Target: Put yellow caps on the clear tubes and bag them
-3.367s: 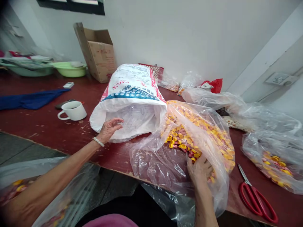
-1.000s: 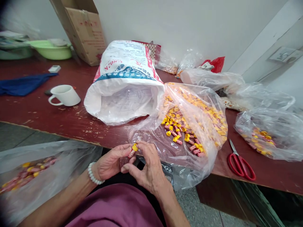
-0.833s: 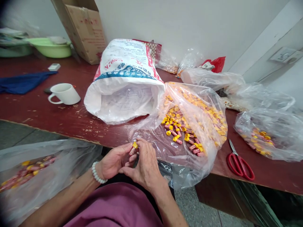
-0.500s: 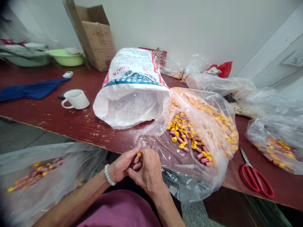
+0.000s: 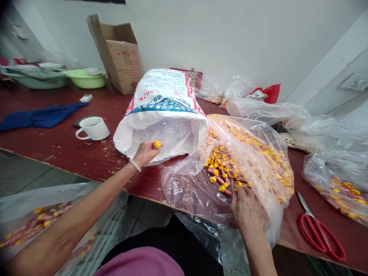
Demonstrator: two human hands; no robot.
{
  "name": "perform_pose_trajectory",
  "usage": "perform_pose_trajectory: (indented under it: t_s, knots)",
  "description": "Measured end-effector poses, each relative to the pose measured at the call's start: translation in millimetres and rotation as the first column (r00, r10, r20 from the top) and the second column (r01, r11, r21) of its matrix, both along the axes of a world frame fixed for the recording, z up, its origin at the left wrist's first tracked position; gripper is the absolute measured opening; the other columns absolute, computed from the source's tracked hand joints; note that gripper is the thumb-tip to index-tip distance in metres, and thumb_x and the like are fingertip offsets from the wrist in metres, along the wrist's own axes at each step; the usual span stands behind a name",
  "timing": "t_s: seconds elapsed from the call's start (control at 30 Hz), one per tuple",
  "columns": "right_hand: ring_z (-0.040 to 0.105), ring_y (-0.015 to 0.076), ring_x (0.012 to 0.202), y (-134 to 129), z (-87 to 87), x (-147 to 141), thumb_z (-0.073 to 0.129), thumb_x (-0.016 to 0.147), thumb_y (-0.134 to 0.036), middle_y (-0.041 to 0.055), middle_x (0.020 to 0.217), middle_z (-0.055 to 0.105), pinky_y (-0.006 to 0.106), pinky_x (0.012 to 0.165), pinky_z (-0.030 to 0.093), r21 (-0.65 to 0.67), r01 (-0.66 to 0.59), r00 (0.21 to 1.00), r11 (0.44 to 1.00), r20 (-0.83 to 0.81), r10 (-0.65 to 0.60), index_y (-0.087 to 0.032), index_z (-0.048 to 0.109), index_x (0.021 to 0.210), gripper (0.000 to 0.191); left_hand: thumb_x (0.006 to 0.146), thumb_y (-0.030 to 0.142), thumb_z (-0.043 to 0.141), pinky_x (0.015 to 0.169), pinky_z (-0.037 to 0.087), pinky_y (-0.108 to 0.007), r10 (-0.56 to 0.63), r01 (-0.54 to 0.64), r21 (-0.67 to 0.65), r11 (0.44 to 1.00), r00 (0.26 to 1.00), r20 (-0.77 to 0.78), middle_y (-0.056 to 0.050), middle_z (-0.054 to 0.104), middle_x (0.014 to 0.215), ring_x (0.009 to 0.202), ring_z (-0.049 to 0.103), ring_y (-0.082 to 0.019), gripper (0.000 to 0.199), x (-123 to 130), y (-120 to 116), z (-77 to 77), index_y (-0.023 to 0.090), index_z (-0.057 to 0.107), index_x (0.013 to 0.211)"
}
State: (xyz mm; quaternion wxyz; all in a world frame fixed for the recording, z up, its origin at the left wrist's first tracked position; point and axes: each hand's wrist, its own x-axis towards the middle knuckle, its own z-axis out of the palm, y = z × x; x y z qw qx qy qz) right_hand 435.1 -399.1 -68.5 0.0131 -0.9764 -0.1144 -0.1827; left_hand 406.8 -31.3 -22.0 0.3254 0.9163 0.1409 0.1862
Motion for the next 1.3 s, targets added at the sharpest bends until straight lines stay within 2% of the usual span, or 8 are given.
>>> perform_pose_trajectory:
  t_s: [0.1,0.27,0.5,0.67,0.83,0.93,1.17,1.3]
  knots:
    - [0.059,0.0305,0.094,5,-6.2,-1,0.049,0.086,-0.029,0.0130,0.103,0.065,0.041,0.072,0.047,-0.063,-0.035,0.996,0.997,-0.081,0.029,-0.021,0.069,0.095,0.024,0.066,0.009,0.054,0.073,0.041,-0.031,-0.030,0.035,0.073,0.997,0.997,-0.067,-0.010,0.064,0.083,0.086,0.060,-0.025,0.013,29,1,-8.3,0.015,0.066,0.070]
    - [0.059,0.0273,0.090,12,-11.2,2,0.048,0.087,-0.026,0.0148,0.100,0.063,0.036,0.069,0.045,0.006,-0.047,0.993,0.999,-0.104,0.047,-0.016,0.064,0.104,0.026,0.058,0.006,0.058,0.069,0.040,-0.030,-0.106,0.122,0.081,0.989,0.978,-0.179,-0.009,0.064,0.075,0.081,0.060,-0.025,0.012,47,5,-20.9,0.016,0.063,0.060]
    - [0.057,0.0280,0.090,11,-9.3,5,0.057,0.083,-0.032,0.0119,0.096,0.064,0.037,0.072,0.043,-0.025,-0.105,0.982,0.994,-0.159,0.100,-0.017,0.062,0.100,0.023,0.063,0.019,0.057,0.053,0.031,-0.023,-0.165,0.151,-0.165,0.975,0.983,-0.076,0.002,0.052,0.061,0.056,0.044,-0.012,0.020,27,15,-25.1,0.014,0.066,0.081]
    - [0.057,0.0277,0.091,17,-13.4,4,0.054,0.084,-0.026,0.0094,0.096,0.065,0.038,0.076,0.043,0.010,-0.168,0.973,0.986,-0.160,0.167,-0.019,0.061,0.100,0.019,0.070,0.035,0.057,0.045,0.030,-0.019,-0.182,0.170,-0.413,0.895,0.983,0.012,0.002,0.052,0.072,0.050,0.036,-0.007,0.037,3,17,-39.0,0.014,0.059,0.101]
    - [0.058,0.0255,0.094,18,-18.4,3,0.050,0.084,-0.020,0.0120,0.101,0.064,0.036,0.075,0.043,0.028,-0.183,0.971,0.983,-0.152,0.185,-0.017,0.058,0.108,0.025,0.067,0.039,0.063,0.044,0.030,-0.019,-0.179,0.175,-0.515,0.839,0.983,0.043,0.005,0.046,0.065,0.048,0.033,-0.006,0.044,-9,19,-49.0,0.012,0.060,0.102]
    - [0.058,0.0267,0.094,20,-15.3,1,0.052,0.085,-0.027,0.0122,0.105,0.062,0.036,0.073,0.044,0.029,-0.197,0.968,0.980,-0.151,0.199,-0.019,0.058,0.113,0.029,0.066,0.038,0.064,0.046,0.029,-0.019,-0.160,0.167,-0.506,0.846,0.985,0.059,0.006,0.044,0.062,0.049,0.033,-0.006,0.039,-11,17,-48.8,0.013,0.061,0.095]
    - [0.059,0.0238,0.083,23,-7.3,0,0.053,0.083,-0.024,0.0092,0.085,0.064,0.035,0.074,0.044,0.081,-0.220,0.962,0.972,-0.147,0.229,-0.020,0.064,0.079,0.013,0.066,0.030,0.062,0.055,0.032,-0.019,-0.023,0.049,-0.307,0.950,0.996,0.087,0.006,0.045,0.064,0.058,0.039,-0.009,0.020,-17,22,-46.3,0.016,0.054,0.078]
    - [0.058,0.0265,0.084,22,-1.5,-5,0.048,0.086,-0.030,0.0129,0.087,0.065,0.039,0.076,0.044,0.185,-0.178,0.979,0.966,-0.066,0.193,-0.017,0.064,0.084,0.021,0.069,0.027,0.058,0.059,0.036,-0.021,0.005,0.008,-0.184,0.983,0.997,0.072,0.004,0.052,0.071,0.061,0.045,-0.011,0.034,-26,34,-42.0,0.017,0.056,0.102]
